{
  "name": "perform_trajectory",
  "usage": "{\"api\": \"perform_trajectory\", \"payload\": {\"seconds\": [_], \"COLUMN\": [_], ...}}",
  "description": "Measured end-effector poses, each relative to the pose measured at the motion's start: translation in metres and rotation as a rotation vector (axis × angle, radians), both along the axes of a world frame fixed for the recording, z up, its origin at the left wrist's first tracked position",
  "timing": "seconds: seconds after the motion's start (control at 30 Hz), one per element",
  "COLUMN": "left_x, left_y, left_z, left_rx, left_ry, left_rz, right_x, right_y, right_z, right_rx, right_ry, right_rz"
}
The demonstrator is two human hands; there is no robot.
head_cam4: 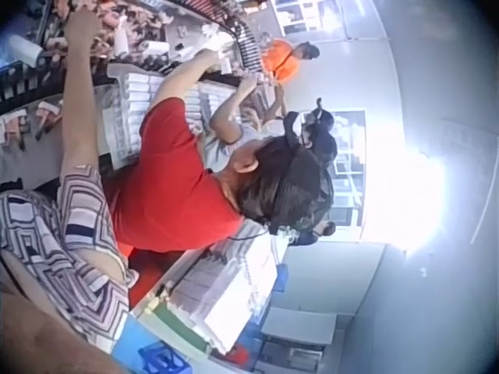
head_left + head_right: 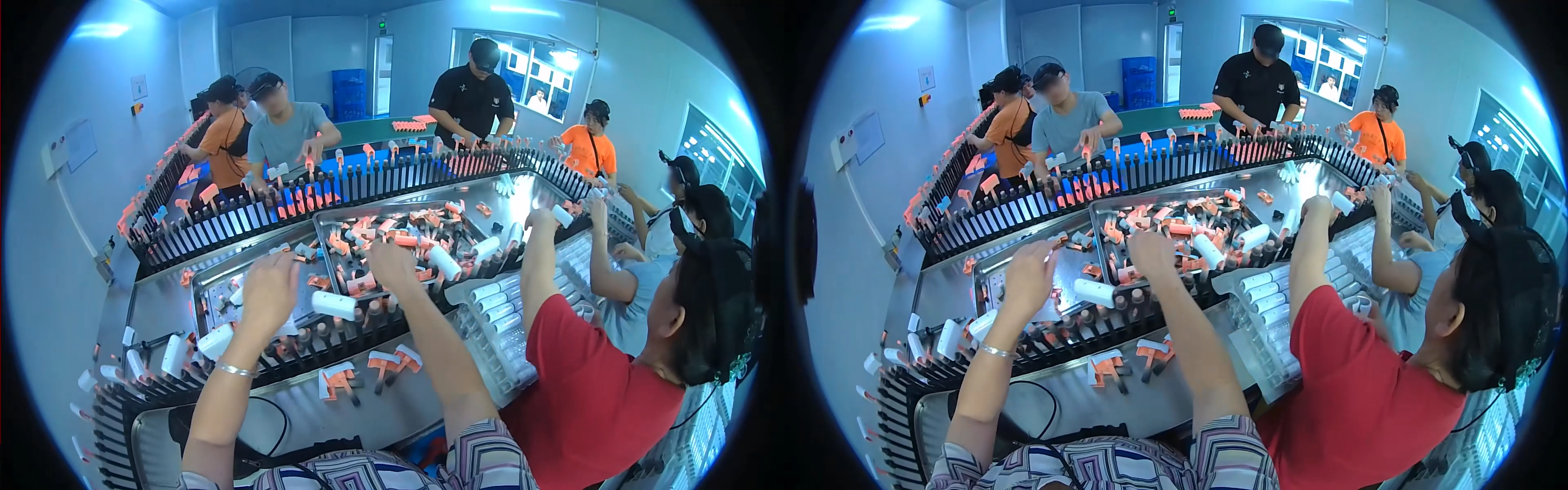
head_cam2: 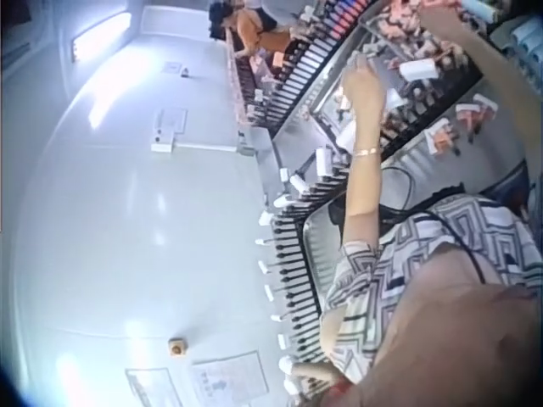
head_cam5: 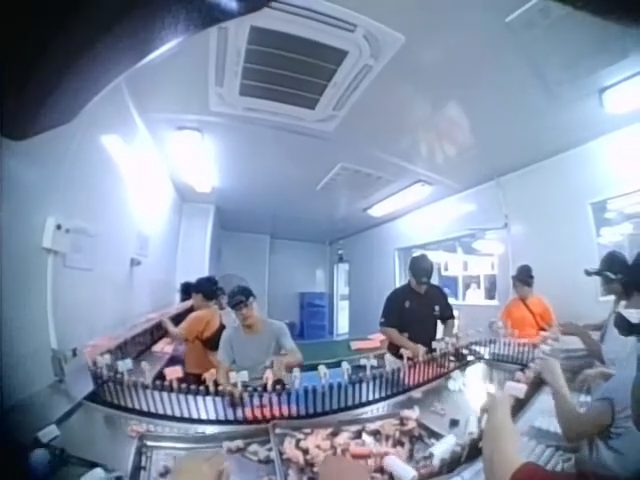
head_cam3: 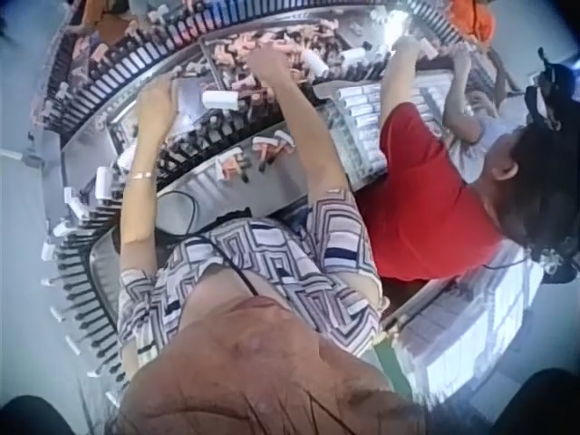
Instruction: Assembling small plastic components on a factory production line.
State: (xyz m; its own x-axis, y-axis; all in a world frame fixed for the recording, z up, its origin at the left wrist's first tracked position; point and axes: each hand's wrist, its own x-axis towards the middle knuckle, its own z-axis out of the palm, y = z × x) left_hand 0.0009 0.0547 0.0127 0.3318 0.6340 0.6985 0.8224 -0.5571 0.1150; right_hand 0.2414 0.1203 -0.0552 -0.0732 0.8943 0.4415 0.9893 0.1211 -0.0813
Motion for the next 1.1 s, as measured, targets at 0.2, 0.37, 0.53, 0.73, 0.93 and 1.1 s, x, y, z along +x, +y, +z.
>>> {"api": "perform_trajectory", "payload": {"seconds": [0.2,0.37,0.53,0.73,0.93,1.1], "left_x": [0.04,0.012,-0.032,-0.068,-0.03,0.022], "left_y": [0.024,0.012,0.013,0.003,0.002,0.024], "left_z": [-0.04,-0.028,-0.032,-0.029,-0.001,-0.023], "left_rx": [-0.467,-0.765,-0.736,-0.588,-0.126,-0.26], "left_ry": [0.151,0.276,0.171,0.179,-0.024,0.035], "left_rz": [0.084,0.201,0.204,0.336,0.092,-0.03], "right_x": [-0.053,-0.061,-0.005,0.031,-0.019,-0.064], "right_y": [-0.012,-0.018,0.005,0.001,0.005,-0.005], "right_z": [0.009,0.023,0.064,0.015,0.005,0.004], "right_rx": [-0.076,-0.059,0.29,-0.182,-0.069,0.032], "right_ry": [0.053,0.131,0.046,0.069,0.05,0.111], "right_rz": [0.136,0.187,0.099,-0.118,0.053,0.161]}}
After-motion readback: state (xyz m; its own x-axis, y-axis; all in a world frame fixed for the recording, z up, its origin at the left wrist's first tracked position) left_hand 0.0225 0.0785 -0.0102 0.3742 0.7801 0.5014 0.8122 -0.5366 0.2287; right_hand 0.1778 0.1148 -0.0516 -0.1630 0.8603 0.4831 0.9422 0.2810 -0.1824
